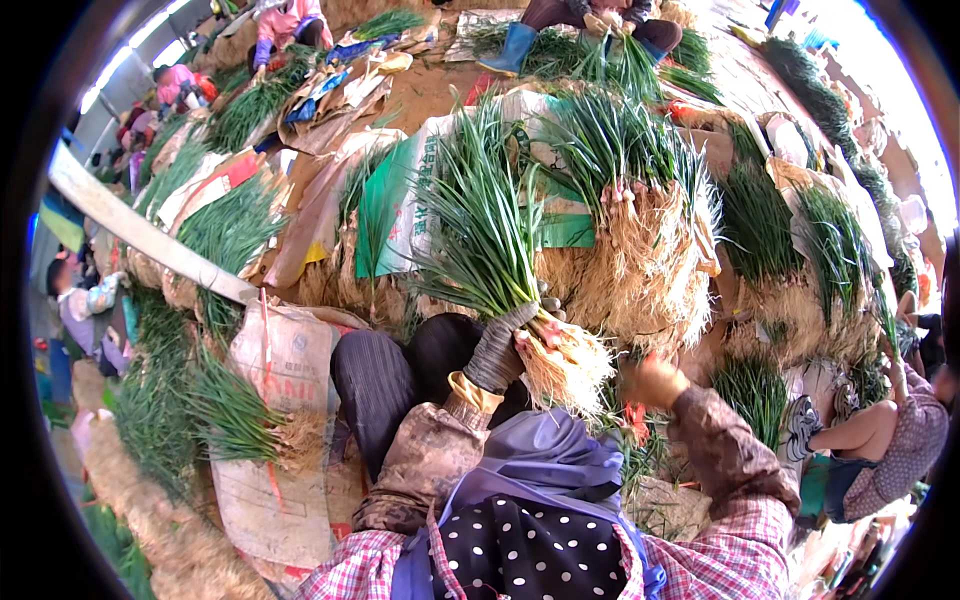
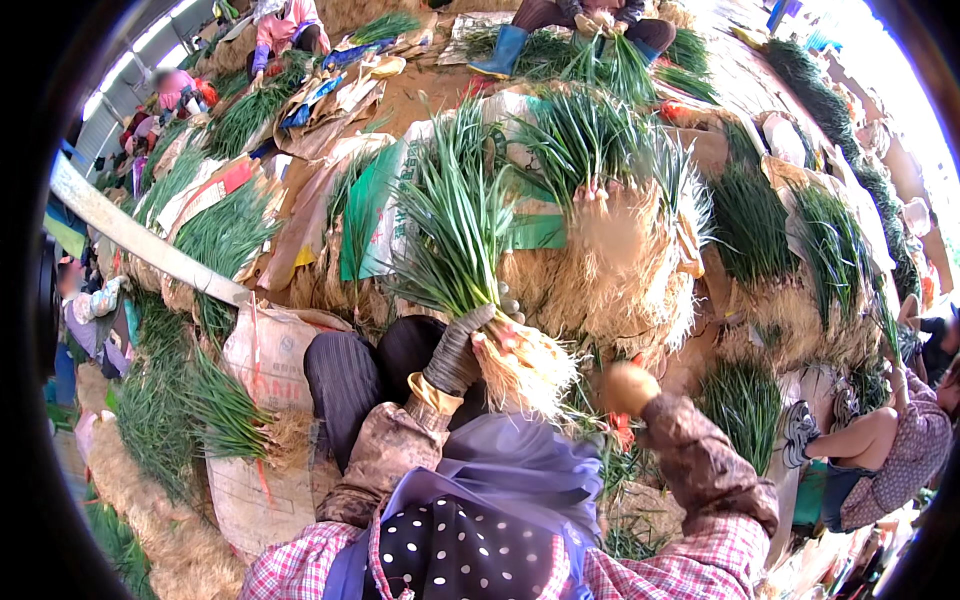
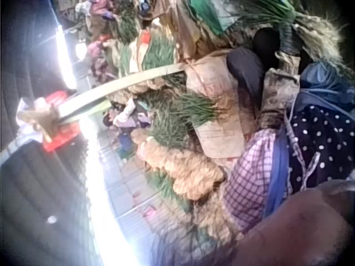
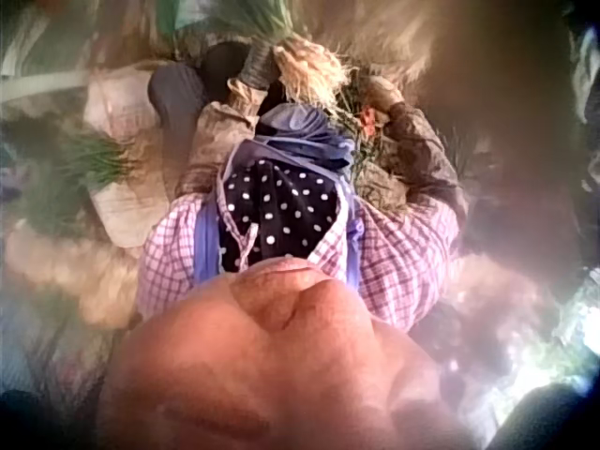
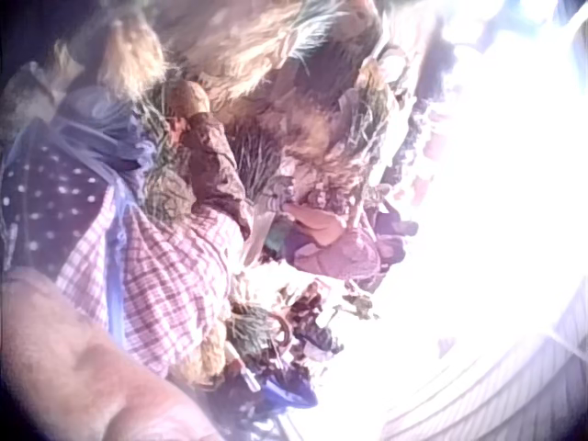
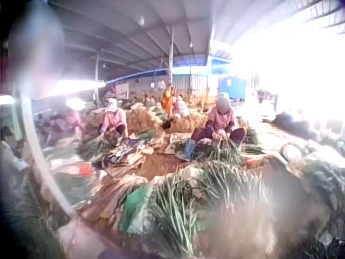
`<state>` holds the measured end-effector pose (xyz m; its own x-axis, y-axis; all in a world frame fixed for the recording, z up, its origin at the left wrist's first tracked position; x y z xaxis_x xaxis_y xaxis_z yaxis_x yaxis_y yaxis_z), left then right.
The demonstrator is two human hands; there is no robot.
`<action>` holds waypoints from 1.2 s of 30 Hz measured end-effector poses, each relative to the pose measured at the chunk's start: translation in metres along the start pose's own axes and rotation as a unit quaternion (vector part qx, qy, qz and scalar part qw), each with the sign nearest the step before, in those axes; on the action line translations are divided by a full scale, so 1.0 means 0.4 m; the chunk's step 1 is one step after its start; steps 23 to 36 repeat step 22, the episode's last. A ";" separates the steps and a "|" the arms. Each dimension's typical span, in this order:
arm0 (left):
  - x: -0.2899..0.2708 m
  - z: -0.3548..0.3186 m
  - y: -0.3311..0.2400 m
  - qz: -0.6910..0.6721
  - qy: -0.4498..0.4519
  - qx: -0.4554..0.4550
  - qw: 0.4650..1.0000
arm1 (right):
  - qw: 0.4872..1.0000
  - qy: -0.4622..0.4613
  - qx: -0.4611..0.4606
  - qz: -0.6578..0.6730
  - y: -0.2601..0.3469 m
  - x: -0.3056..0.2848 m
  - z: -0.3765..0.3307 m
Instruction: The person cleans green onions by hand, peeling away the outer layers and removing dirt before tossing them onto a pile.
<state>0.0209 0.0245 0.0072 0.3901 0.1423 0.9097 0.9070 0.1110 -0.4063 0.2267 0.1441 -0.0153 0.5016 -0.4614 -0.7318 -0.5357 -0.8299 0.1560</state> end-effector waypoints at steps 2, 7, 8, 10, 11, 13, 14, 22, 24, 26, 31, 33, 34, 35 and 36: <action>-0.001 -0.002 -0.001 -0.015 -0.030 -0.005 0.999 | 0.964 -0.258 0.011 0.067 0.009 -0.182 0.067; -0.005 0.003 -0.008 0.091 -0.033 0.027 0.995 | 0.829 -0.553 0.059 -0.049 -0.017 -0.531 0.283; -0.046 -0.008 0.000 0.020 -0.036 -0.047 0.998 | 0.859 -0.502 0.092 -0.045 0.059 -0.583 0.265; -0.031 -0.011 0.008 0.002 -0.020 -0.050 0.999 | 0.892 -0.389 0.230 0.005 -0.029 -0.649 0.352; 0.034 -0.016 0.003 0.058 -0.007 0.030 0.998 | 0.882 -0.459 0.056 -0.088 -0.241 -0.651 0.477; 0.028 -0.018 0.001 0.097 0.032 0.104 0.989 | 0.895 -0.356 0.128 -0.237 -0.248 -0.675 0.528; 0.000 -0.014 0.003 0.102 0.014 0.097 0.990 | 0.909 -0.308 0.096 -0.264 -0.282 -0.644 0.617; 0.081 -0.053 -0.047 0.123 -0.087 0.034 0.988 | 0.914 -0.369 0.166 -0.027 -0.018 -0.578 0.317; 0.081 -0.053 -0.047 0.123 -0.087 0.034 0.988 | 0.914 -0.369 0.166 -0.027 -0.018 -0.578 0.317; 0.081 -0.053 -0.047 0.123 -0.087 0.034 0.988 | 0.914 -0.369 0.166 -0.027 -0.018 -0.578 0.317; 0.081 -0.053 -0.047 0.123 -0.087 0.034 0.988 | 0.914 -0.369 0.166 -0.027 -0.018 -0.578 0.317; 0.081 -0.053 -0.047 0.123 -0.087 0.034 0.988 | 0.914 -0.369 0.166 -0.027 -0.018 -0.578 0.317; 0.081 -0.053 -0.047 0.123 -0.087 0.034 0.988 | 0.914 -0.369 0.166 -0.027 -0.018 -0.578 0.317; 0.081 -0.053 -0.047 0.123 -0.087 0.034 0.988 | 0.914 -0.369 0.166 -0.027 -0.018 -0.578 0.317; 0.081 -0.053 -0.047 0.123 -0.087 0.034 0.988 | 0.914 -0.369 0.166 -0.027 -0.018 -0.578 0.317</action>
Point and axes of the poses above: each hand's wrist, its own z-axis towards the middle knuckle, its own x-axis out of the palm, y = z × x, the point moved 4 cm from there along z, towards the middle knuckle, and after that the axes turned 2 degrees about z, right-handed, at the moved point
